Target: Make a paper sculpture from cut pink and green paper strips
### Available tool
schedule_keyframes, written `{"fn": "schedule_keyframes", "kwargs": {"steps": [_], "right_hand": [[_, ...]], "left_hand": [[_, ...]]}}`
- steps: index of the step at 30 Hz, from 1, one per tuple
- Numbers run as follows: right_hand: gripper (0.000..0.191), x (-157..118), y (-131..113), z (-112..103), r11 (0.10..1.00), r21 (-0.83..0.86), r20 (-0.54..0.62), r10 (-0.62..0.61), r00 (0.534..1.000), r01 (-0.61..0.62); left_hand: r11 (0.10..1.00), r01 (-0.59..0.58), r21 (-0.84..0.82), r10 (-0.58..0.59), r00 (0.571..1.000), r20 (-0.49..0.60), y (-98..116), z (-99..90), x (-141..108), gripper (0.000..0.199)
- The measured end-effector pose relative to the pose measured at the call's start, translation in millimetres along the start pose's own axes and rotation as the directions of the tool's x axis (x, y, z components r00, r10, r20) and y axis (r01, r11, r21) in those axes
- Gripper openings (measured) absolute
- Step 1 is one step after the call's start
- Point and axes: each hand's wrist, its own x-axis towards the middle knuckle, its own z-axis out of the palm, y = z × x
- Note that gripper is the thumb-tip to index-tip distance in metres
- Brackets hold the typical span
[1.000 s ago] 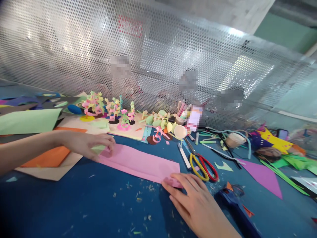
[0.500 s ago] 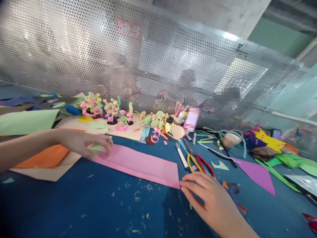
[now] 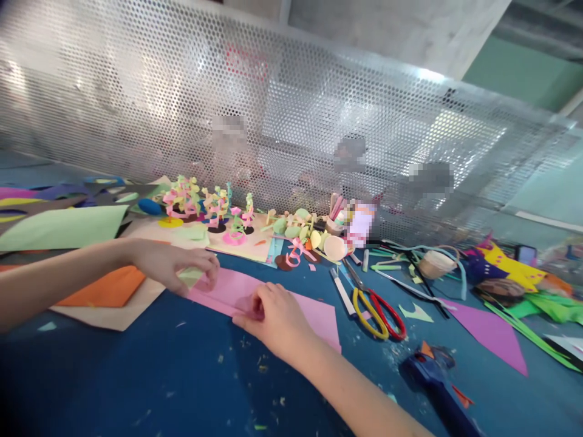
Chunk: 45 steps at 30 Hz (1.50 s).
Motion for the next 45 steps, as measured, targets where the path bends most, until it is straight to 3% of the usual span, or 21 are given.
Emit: {"fn": "schedule_keyframes", "kwargs": {"steps": [7,9,13,16,21,29,38,42,45], "right_hand": [[0.029,-2,2,-1,0.997,0.078,0.039,0.024,0.999,-0.026],[0.028,0,2,-2,0.996,0.084,0.054,0.039,0.998,-0.043],[0.028,1,2,-1,0.993,0.09,0.054,0.071,0.996,-0.075],[0.026,1,1,0,0.992,0.092,0.062,0.083,0.995,-0.089],[0.024,3,2,-3,0.99,0.098,0.088,0.094,0.992,-0.103],[0.018,-2,15,-22,0.958,0.28,0.23,-0.013,0.973,-0.053],[0.027,-7,19,-42,0.931,0.358,0.335,-0.051,0.941,-0.077],[0.024,-7,16,-42,0.937,0.325,0.313,0.02,0.95,-0.127],[0.024,-7,10,-34,0.962,0.256,0.226,0.04,0.973,-0.099]], "left_hand": [[1.0,-0.021,0.003,0.021,0.999,-0.028,-5,2.0,-1,0.034],[1.0,0.018,-0.004,-0.018,0.998,-0.052,-1,3.2,0,0.038],[0.984,0.176,-0.019,-0.176,0.958,-0.228,15,17.8,15,0.045],[0.982,0.189,-0.004,-0.177,0.911,-0.372,24,38.0,31,0.049],[0.983,0.179,0.033,-0.145,0.878,-0.456,26,59.7,45,0.041],[0.99,0.137,-0.016,-0.134,0.923,-0.362,20,50.8,39,0.041],[0.998,-0.024,-0.052,0.015,0.986,-0.165,8,29.7,21,0.036],[0.993,-0.043,-0.11,0.024,0.987,-0.162,6,25.2,20,0.03],[0.97,0.014,-0.242,-0.066,0.976,-0.209,2,24.6,22,0.029]]}}
